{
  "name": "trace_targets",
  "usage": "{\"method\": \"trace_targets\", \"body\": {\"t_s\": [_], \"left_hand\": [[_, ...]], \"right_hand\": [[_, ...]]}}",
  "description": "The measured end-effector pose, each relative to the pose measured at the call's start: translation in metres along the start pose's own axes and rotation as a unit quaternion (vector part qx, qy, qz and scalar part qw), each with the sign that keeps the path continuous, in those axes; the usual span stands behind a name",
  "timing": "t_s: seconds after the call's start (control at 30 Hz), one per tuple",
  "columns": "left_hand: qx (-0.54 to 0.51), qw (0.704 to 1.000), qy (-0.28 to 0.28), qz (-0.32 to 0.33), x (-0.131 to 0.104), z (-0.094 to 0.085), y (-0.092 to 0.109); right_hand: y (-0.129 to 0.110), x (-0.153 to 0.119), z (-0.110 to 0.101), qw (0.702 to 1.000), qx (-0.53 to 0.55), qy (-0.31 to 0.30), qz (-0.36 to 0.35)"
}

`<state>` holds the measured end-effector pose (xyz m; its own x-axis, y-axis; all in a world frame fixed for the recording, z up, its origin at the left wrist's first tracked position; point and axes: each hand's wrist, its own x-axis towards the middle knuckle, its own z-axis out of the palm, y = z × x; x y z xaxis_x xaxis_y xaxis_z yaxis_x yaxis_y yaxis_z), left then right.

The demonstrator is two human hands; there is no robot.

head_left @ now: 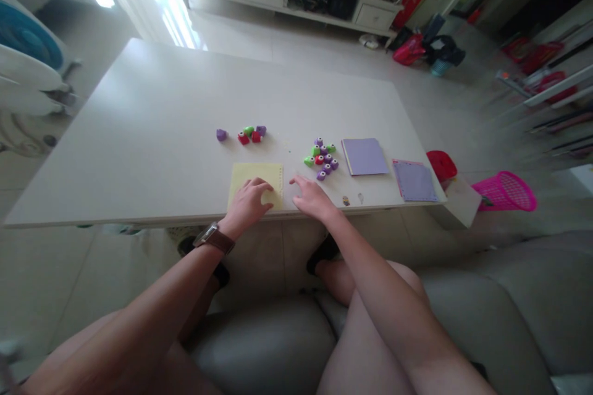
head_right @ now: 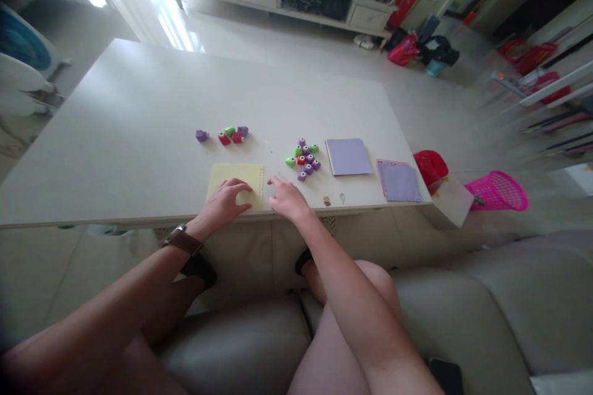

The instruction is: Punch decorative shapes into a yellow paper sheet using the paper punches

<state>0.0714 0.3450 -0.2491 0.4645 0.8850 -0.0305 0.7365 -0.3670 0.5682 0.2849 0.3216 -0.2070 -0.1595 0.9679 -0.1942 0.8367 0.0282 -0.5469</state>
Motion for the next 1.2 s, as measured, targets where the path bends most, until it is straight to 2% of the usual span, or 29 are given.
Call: {"method": "trace_targets", "body": {"t_s": [0.07,0.13,0.33,0.47,0.67,1.03,1.2], "left_hand": [[0.007,1.0,0.001,0.002,0.0,0.001,-0.003],[0.015,1.0,0.004,0.003,0.0,0.003,-0.007],[0.029,0.999,0.004,0.02,0.002,0.009,-0.021],[0.037,0.999,0.009,0.028,0.003,0.01,-0.025],[0.039,0.999,0.004,0.023,0.004,0.009,-0.024],[0.043,0.999,0.006,0.019,0.003,0.009,-0.021],[0.044,0.999,-0.002,0.014,0.004,0.009,-0.021]], "right_hand": [[-0.001,0.0,0.0,0.999,0.014,0.023,-0.017],[-0.002,0.0,0.001,1.0,0.01,0.021,-0.013],[-0.007,-0.001,0.002,0.998,-0.054,-0.01,0.016],[-0.01,-0.001,0.003,0.997,-0.059,-0.037,0.029],[-0.01,-0.002,0.006,0.999,-0.028,-0.018,0.027],[-0.014,-0.002,0.004,0.996,-0.072,-0.045,0.03],[-0.012,-0.001,0.008,0.999,-0.04,-0.032,0.011]]}}
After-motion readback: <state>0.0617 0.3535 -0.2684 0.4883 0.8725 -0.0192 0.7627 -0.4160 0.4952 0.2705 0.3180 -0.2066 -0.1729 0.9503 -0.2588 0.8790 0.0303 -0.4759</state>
